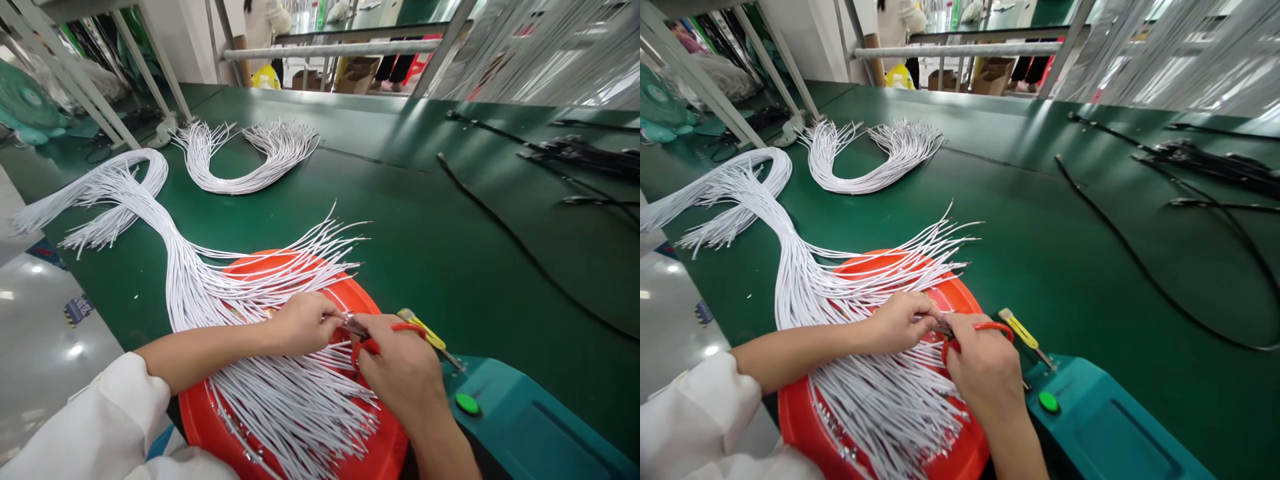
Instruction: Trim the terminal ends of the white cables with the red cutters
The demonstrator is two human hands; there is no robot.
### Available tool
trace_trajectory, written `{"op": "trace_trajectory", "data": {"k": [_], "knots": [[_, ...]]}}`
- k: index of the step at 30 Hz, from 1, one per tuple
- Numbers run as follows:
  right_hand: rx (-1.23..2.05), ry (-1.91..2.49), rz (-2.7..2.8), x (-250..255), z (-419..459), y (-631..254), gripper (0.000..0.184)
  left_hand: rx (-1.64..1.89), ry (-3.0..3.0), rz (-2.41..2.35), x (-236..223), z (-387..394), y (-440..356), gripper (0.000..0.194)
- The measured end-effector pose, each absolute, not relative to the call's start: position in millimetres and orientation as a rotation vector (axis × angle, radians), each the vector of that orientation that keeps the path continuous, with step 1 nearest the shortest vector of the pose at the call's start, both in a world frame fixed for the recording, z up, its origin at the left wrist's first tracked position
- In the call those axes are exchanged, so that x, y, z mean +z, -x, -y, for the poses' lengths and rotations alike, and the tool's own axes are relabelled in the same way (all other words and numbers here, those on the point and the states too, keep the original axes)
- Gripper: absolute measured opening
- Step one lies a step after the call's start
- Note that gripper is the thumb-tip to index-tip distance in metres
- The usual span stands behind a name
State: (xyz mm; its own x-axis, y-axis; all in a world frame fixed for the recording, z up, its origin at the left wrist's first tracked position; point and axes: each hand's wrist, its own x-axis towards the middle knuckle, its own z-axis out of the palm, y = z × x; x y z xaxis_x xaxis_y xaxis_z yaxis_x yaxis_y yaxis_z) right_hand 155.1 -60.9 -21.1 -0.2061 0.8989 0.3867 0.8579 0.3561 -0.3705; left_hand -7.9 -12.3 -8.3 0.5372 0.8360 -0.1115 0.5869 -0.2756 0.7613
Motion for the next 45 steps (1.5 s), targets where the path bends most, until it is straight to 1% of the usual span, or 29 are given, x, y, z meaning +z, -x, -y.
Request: {"op": "trace_trajectory", "data": {"k": [3,5,7,10,12,14,18,22,26,29,31,34,38,41,45], "knots": [[0.108,1.635,2.112,-20.8,62.5,-153.0,0.024,0.368,-2.243,-1.054,-12.7,14.8,10.0,0.022],[0.2,1.724,2.062,-18.9,63.0,-152.0,0.02,0.339,-2.405,-0.962,-15.9,15.9,11.5,0.021],[0.381,1.804,1.974,-17.1,62.8,-152.8,0.016,0.293,-2.556,-0.874,-17.8,15.9,12.8,0.021],[0.797,1.826,1.778,-15.5,61.3,-157.3,0.008,0.26,-2.74,-0.734,-17.1,14.0,13.8,0.019],[1.076,1.725,1.604,-14.4,59.6,-161.1,0.013,0.285,-2.793,-0.618,-14.9,11.8,13.9,0.018],[1.272,1.595,1.412,-12.2,58.0,-164.1,0.021,0.344,-2.782,-0.529,-12.4,10.0,14.0,0.02],[1.546,1.437,0.976,-7.2,57.0,-166.0,0.038,0.622,-2.611,-0.526,-10.1,10.0,12.7,0.027],[1.735,1.278,0.675,-10.2,58.6,-164.1,0.045,0.875,-2.379,-0.613,-11.0,13.6,9.5,0.03],[1.81,1.172,0.617,-16.9,58.5,-159.0,0.041,0.96,-2.343,-0.687,-11.7,16.2,8.6,0.029],[1.791,1.121,0.569,-17.7,56.7,-152.4,0.041,0.972,-2.425,-0.761,-12.8,17.3,10.2,0.029],[1.72,1.128,0.513,-15.7,55.5,-147.1,0.043,0.95,-2.492,-0.841,-14.4,18.2,11.3,0.029],[1.528,1.223,0.463,-11.2,55.3,-140.1,0.046,0.938,-2.575,-0.942,-16.8,19.5,11.2,0.027],[1.314,1.298,0.533,-8.4,56.7,-136.6,0.045,1.052,-2.589,-0.983,-14.8,20.5,7.1,0.024],[1.288,1.274,0.574,-7.8,57.0,-136.7,0.043,1.089,-2.589,-0.985,-11.0,20.4,4.0,0.023],[1.286,1.236,0.614,-0.4,58.9,-135.1,0.041,1.001,-2.599,-1.074,-11.6,16.5,5.2,0.025]]}}
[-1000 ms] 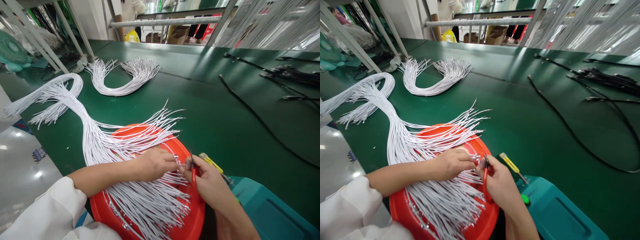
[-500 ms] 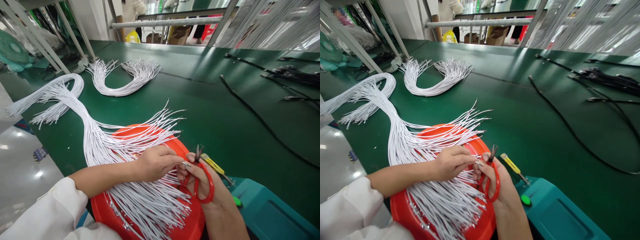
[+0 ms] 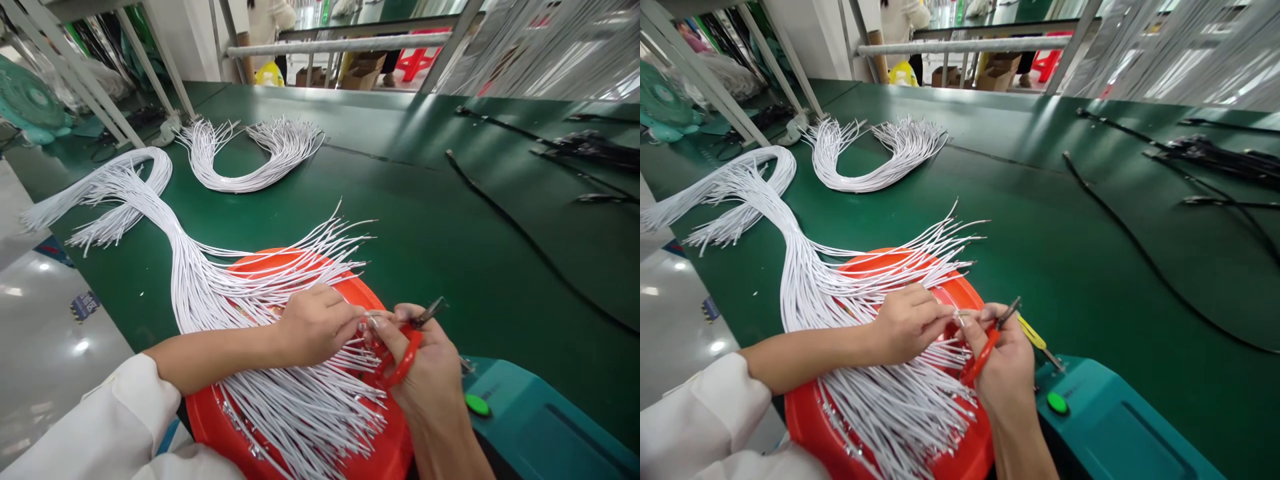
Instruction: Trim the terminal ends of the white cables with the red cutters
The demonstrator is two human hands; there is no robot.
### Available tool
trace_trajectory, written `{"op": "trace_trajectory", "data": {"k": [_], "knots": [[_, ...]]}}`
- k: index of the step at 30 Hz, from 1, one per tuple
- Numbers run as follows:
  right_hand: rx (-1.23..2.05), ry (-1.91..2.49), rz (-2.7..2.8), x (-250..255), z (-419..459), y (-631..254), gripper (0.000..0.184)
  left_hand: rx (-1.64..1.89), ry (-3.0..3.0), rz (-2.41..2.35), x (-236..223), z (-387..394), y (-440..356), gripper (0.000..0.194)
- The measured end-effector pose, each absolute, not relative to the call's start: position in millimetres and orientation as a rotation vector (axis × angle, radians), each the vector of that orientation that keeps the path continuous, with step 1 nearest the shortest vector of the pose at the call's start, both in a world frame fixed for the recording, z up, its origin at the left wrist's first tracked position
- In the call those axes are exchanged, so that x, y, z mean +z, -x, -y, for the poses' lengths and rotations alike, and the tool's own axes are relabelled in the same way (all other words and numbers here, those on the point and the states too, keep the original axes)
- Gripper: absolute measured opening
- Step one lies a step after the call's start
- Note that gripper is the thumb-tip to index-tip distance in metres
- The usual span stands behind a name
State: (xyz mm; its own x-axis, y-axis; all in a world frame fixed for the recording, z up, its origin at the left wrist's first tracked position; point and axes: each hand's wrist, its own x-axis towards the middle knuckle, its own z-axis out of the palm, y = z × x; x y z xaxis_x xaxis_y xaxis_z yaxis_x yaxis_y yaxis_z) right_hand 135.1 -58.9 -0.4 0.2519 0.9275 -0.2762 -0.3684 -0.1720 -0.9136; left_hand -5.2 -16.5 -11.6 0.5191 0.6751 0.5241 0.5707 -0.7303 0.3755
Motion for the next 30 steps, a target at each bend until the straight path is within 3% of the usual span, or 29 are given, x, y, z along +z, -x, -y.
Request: {"op": "trace_trajectory", "data": {"k": [4,13,19,23,30], "knots": [[1.251,1.215,0.626,5.1,61.6,-135.3,0.039,0.967,-2.472,-1.195,-14.8,9.3,8.7,0.025],[0.774,1.606,0.618,-26.5,51.9,-153.5,0.033,0.913,-1.767,-1.329,-6.2,-5.4,8.7,0.019],[0.765,1.634,0.606,-25.3,50.2,-150.1,0.035,1.202,-1.23,-1.343,1.2,-36.3,20.2,0.034],[0.784,1.573,0.625,-25.9,51.2,-148.2,0.032,1.054,-1.62,-1.374,-5.3,-38.4,24.7,0.049],[0.797,1.492,0.599,-31.1,49.9,-152.7,0.029,0.609,-2.422,-0.888,-18.1,13.0,5.1,0.026]]}}
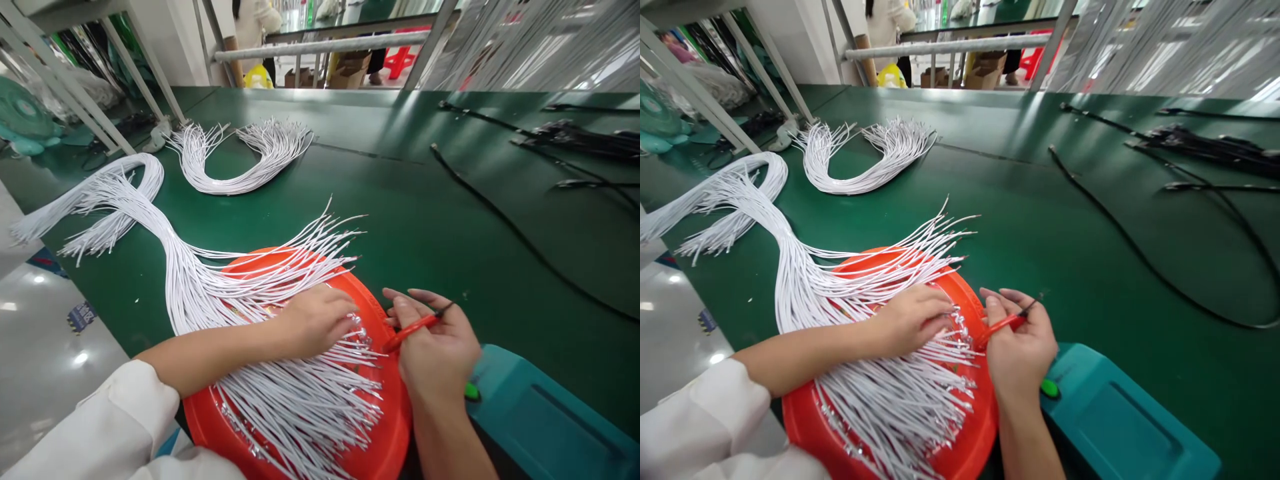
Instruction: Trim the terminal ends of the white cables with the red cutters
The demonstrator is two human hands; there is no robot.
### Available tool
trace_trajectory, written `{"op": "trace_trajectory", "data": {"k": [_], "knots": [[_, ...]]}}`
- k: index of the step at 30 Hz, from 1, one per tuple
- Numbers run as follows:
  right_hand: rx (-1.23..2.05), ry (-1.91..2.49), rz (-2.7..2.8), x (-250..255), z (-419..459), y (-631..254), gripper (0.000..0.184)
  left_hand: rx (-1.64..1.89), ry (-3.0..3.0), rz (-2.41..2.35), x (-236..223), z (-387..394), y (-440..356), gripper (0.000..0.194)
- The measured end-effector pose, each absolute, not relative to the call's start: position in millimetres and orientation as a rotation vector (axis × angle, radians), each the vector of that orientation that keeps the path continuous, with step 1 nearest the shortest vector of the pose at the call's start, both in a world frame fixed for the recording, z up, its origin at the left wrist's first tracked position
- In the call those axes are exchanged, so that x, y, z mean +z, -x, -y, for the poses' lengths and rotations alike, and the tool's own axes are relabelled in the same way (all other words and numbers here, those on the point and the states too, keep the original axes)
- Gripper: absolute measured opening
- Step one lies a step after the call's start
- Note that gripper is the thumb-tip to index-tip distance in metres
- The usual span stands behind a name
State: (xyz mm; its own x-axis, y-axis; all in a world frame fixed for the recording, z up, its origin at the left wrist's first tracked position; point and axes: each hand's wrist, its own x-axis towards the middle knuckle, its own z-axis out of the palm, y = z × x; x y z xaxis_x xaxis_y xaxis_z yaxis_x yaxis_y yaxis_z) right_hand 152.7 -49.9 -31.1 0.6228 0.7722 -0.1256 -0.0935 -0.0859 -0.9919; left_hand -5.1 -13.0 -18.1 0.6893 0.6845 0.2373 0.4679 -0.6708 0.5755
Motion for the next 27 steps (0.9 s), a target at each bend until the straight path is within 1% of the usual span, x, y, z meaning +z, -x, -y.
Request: {"op": "trace_trajectory", "data": {"k": [4,7,10,15,18,21,27], "knots": [[0.806,1.496,0.6,-30.6,49.6,-153.0,0.029,0.31,-2.48,-0.766,-25.2,27.4,-1.1,0.029],[0.837,1.497,0.585,-27.4,50.1,-152.9,0.03,0.203,-2.405,-0.811,-27.0,26.5,-2.0,0.028],[0.854,1.507,0.58,-23.6,50.4,-152.3,0.031,0.254,-2.15,-0.971,-24.4,22.1,-2.3,0.025],[0.891,1.527,0.636,-19.0,51.5,-148.5,0.03,0.48,-1.665,-1.187,-18.4,14.4,0.2,0.024],[0.909,1.526,0.739,-15.6,53.1,-144.9,0.027,0.602,-1.597,-1.181,-17.1,12.2,2.8,0.02],[0.927,1.489,0.846,-13.4,55.1,-141.7,0.026,0.61,-1.555,-1.151,-16.0,13.0,3.5,0.019],[0.859,1.527,0.919,-17.5,59.6,-138.8,0.028,0.574,-1.468,-1.161,-14.4,15.7,1.4,0.026]]}}
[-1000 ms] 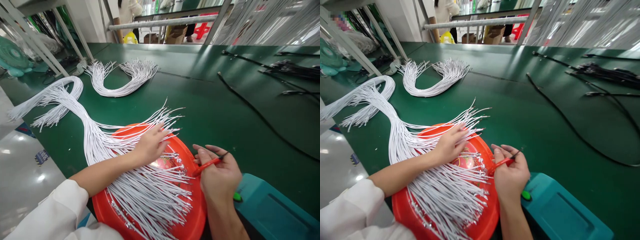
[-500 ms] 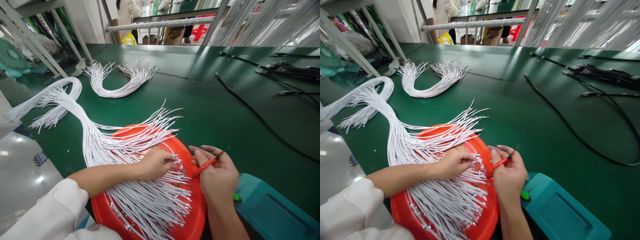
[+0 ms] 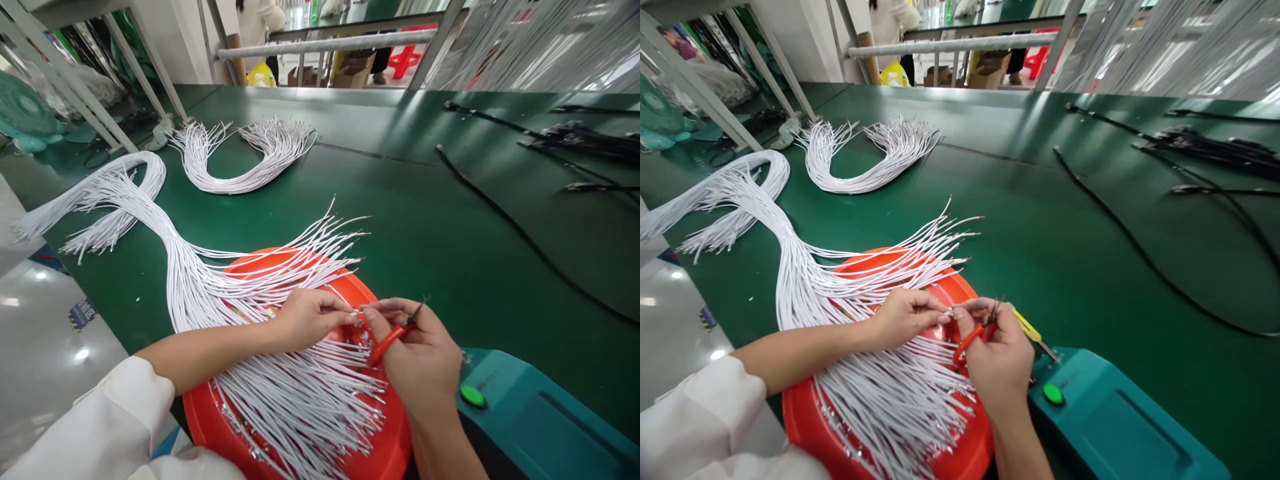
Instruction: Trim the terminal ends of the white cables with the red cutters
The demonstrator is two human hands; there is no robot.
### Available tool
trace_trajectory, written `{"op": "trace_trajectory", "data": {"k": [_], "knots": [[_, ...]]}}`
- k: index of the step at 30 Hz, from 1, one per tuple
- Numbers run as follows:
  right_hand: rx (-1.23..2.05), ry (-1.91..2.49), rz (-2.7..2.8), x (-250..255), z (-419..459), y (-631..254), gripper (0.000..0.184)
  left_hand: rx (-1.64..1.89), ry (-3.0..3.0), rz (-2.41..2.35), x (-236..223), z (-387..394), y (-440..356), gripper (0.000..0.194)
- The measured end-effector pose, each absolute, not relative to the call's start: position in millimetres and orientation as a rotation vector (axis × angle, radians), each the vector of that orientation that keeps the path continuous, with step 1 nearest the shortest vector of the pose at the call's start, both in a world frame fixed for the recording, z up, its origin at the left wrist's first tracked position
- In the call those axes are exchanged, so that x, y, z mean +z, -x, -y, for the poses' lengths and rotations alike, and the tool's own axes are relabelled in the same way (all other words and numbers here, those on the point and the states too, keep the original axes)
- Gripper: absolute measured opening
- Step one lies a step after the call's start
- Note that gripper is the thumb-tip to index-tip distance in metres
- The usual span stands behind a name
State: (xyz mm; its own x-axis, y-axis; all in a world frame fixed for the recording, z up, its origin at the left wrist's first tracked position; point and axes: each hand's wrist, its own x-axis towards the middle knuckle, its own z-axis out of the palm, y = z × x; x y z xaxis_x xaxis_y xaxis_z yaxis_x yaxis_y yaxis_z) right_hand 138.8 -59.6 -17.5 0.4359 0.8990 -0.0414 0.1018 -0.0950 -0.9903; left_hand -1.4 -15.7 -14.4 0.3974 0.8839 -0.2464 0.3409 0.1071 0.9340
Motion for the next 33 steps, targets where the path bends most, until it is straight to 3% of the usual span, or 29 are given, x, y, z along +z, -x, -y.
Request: {"op": "trace_trajectory", "data": {"k": [22,33], "knots": [[0.931,1.466,0.75,-16.7,58.9,-134.8,0.029,0.571,-1.19,-0.978,-9.0,16.4,-2.1,0.014],[0.981,1.634,1.182,-18.1,57.1,-147.4,0.021,0.589,-0.987,-1.055,-0.5,10.5,-2.6,0.012]]}}
